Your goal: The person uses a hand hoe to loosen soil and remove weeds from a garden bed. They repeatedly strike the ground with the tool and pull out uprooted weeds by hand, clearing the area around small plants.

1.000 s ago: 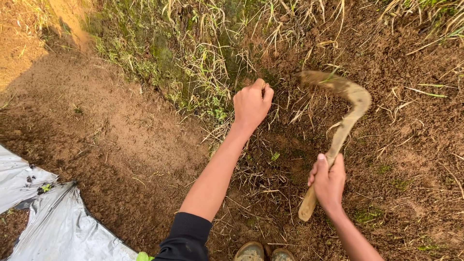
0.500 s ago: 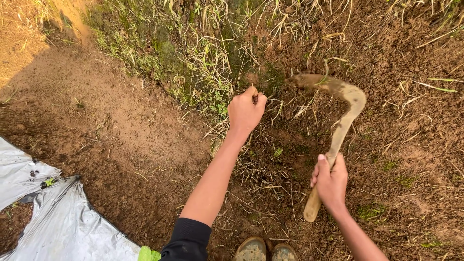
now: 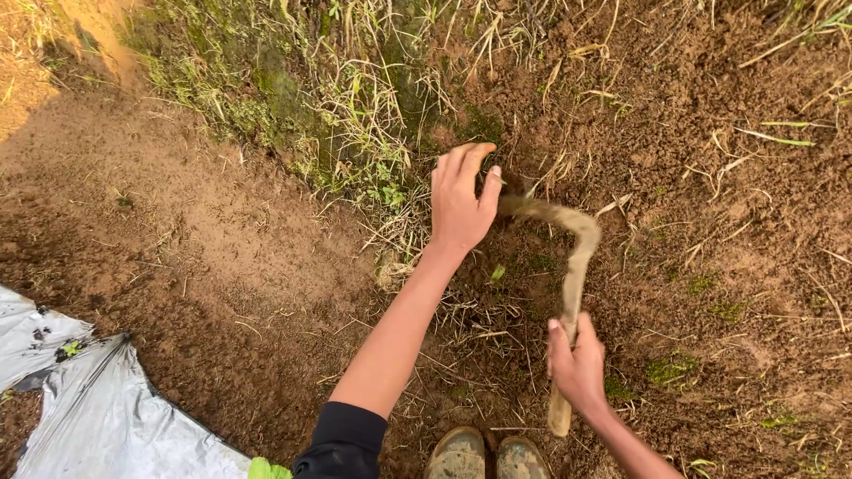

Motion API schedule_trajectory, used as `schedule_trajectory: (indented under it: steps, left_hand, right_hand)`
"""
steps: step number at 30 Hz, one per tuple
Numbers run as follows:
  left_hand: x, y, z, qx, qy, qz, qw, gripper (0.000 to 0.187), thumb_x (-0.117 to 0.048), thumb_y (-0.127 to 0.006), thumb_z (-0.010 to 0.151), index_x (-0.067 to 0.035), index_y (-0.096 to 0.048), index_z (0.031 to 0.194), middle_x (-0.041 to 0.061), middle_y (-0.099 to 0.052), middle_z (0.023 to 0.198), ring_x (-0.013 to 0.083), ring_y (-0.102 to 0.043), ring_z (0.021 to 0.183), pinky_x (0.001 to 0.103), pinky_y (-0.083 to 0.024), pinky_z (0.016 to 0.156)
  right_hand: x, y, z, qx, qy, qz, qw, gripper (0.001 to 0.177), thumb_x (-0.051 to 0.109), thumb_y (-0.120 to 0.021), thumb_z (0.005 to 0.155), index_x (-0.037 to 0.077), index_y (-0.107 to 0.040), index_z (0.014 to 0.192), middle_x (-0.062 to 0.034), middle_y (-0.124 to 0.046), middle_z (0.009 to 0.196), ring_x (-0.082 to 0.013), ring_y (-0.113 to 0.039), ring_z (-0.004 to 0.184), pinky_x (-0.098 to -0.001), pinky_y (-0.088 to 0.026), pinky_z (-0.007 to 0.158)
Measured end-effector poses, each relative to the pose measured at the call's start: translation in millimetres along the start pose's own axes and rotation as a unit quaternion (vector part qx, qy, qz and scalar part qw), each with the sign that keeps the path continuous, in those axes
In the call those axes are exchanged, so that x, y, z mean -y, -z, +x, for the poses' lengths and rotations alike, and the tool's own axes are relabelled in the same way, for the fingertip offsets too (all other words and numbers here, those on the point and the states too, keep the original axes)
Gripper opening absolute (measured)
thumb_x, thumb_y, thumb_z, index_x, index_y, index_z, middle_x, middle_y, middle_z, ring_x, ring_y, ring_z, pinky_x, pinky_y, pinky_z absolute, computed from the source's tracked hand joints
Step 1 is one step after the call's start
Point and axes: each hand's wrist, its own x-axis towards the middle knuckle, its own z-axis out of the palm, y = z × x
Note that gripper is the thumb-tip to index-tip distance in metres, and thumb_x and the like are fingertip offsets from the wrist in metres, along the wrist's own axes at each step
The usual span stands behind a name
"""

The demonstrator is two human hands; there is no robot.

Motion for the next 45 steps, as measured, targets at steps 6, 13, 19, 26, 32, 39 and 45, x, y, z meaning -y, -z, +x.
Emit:
schedule_trajectory:
  steps: [6, 13, 19, 26, 32, 39, 45]
  left_hand:
    - [-26.2, -17.4, 4.8, 0.004, -0.084, 0.035, 0.996, 0.049, -0.058, -0.057, 0.095, -0.010, -0.065, 0.102, 0.009, -0.060, 0.094, 0.0250, -0.057, 0.091, 0.041, -0.041, 0.086]
    - [-37.9, -33.4, 14.3, 0.121, -0.172, 0.203, 0.956, 0.025, -0.025, -0.064, 0.096, -0.002, -0.069, 0.105, 0.012, -0.059, 0.099, 0.0260, -0.056, 0.094, 0.037, -0.038, 0.084]
    - [-37.1, -25.6, 24.9, 0.048, -0.180, 0.143, 0.972, 0.018, -0.018, -0.057, 0.096, -0.009, -0.071, 0.090, 0.001, -0.057, 0.084, 0.0176, -0.053, 0.079, 0.034, -0.035, 0.073]
    - [-27.8, -28.5, 21.5, 0.035, -0.197, 0.126, 0.972, 0.018, -0.019, -0.057, 0.094, -0.009, -0.069, 0.084, 0.000, -0.053, 0.081, 0.0173, -0.050, 0.075, 0.033, -0.033, 0.067]
    - [-17.7, -37.8, 24.1, 0.017, -0.202, 0.116, 0.972, 0.019, -0.016, -0.056, 0.092, -0.007, -0.069, 0.081, 0.002, -0.052, 0.077, 0.0187, -0.053, 0.072, 0.032, -0.038, 0.065]
    - [-12.5, -32.0, 21.0, 0.009, -0.193, 0.112, 0.975, 0.022, -0.013, -0.056, 0.091, -0.004, -0.070, 0.078, 0.004, -0.056, 0.074, 0.0199, -0.058, 0.069, 0.031, -0.046, 0.064]
    - [-18.0, -28.2, 21.5, 0.013, -0.166, 0.090, 0.982, 0.020, -0.013, -0.057, 0.090, -0.004, -0.070, 0.078, 0.005, -0.057, 0.074, 0.0212, -0.060, 0.068, 0.032, -0.048, 0.063]
  right_hand:
    - [91.2, 35.0, 13.2, -0.141, 0.180, 0.072, 0.971, 0.012, -0.004, -0.039, 0.108, 0.006, -0.046, 0.108, -0.0019, -0.051, 0.062, -0.0123, -0.051, 0.043, -0.0232, -0.050, 0.039]
    - [115.8, 50.6, 16.8, -0.182, 0.264, 0.093, 0.943, 0.012, -0.008, -0.038, 0.109, 0.003, -0.041, 0.111, -0.0035, -0.049, 0.064, -0.0128, -0.052, 0.044, -0.0258, -0.050, 0.041]
    - [98.5, 44.8, 20.0, -0.182, 0.248, 0.071, 0.949, 0.018, -0.010, -0.037, 0.108, 0.005, -0.044, 0.114, -0.0043, -0.052, 0.064, -0.0131, -0.053, 0.044, -0.0235, -0.049, 0.038]
    - [98.8, 42.3, 7.9, -0.137, 0.163, 0.074, 0.974, 0.010, -0.005, -0.040, 0.106, 0.002, -0.047, 0.107, -0.0035, -0.051, 0.061, -0.0126, -0.050, 0.042, -0.0250, -0.048, 0.036]
    - [107.4, 44.4, 13.6, -0.125, 0.186, 0.046, 0.974, 0.012, -0.006, -0.038, 0.106, 0.003, -0.046, 0.105, -0.0042, -0.052, 0.059, -0.0136, -0.052, 0.039, -0.0234, -0.048, 0.033]
    - [109.1, 40.0, -5.9, -0.102, 0.094, 0.056, 0.989, 0.008, -0.002, -0.042, 0.106, 0.002, -0.049, 0.105, -0.0047, -0.051, 0.059, -0.0146, -0.050, 0.039, -0.0267, -0.047, 0.035]
    - [135.9, 43.8, 11.2, -0.143, 0.178, 0.092, 0.969, 0.014, -0.006, -0.037, 0.109, 0.006, -0.044, 0.109, -0.0039, -0.050, 0.065, -0.0133, -0.051, 0.046, -0.0249, -0.049, 0.040]
